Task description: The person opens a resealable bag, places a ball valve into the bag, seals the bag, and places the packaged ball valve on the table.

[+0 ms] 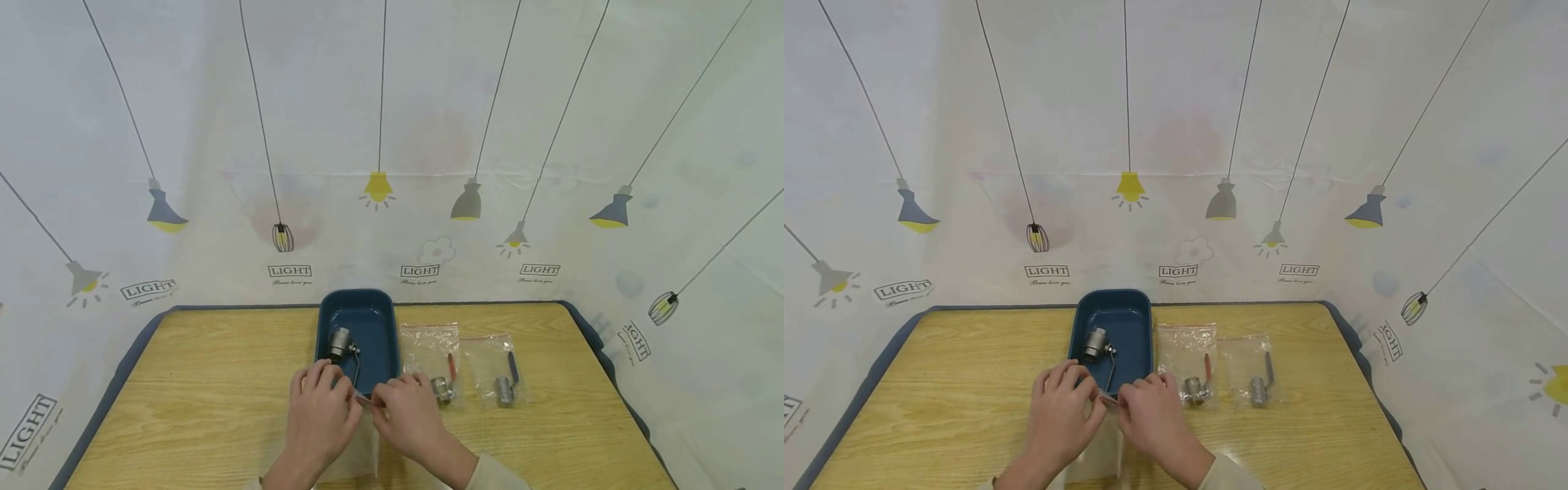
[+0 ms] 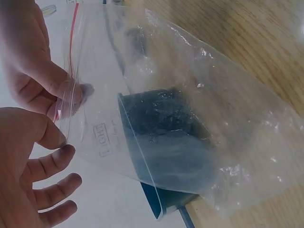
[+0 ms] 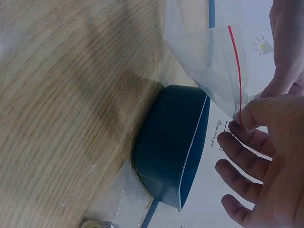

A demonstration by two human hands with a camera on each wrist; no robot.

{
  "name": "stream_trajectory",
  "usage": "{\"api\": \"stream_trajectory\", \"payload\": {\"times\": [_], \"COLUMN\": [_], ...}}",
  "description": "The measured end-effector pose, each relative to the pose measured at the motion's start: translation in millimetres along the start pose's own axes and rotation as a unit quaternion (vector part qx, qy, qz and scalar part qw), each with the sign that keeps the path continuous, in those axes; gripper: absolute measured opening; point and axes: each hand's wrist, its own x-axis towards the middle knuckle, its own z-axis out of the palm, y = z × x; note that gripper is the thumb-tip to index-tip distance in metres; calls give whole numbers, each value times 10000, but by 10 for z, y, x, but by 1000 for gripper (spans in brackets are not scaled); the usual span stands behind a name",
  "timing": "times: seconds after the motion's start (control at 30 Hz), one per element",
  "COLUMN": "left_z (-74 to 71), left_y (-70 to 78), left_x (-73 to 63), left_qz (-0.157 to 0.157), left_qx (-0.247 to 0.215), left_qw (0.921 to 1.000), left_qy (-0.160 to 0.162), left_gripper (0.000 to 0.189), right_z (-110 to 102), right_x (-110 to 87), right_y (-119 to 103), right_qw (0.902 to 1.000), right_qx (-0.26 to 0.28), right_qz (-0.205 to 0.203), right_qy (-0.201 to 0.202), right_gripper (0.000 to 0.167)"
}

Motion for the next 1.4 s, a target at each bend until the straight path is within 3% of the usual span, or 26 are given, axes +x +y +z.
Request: {"api": "stream_trajectory", "payload": {"times": [0.3,1.4], "left_z": [5,-103], "left_y": [-2,-129], "left_x": [-1,77], "left_qz": [-36,-609], "left_qx": [-6,-29], "left_qw": [10000,9977], "left_qy": [13,-289], "left_gripper": [11,15], "right_z": [16,8], "right_x": [-23,-108], "right_y": [-1,99], "right_qw": [9990,9989], "right_qx": [-341,-271], "right_qz": [-193,43], "right_qy": [222,-390], "right_gripper": [14,20]}}
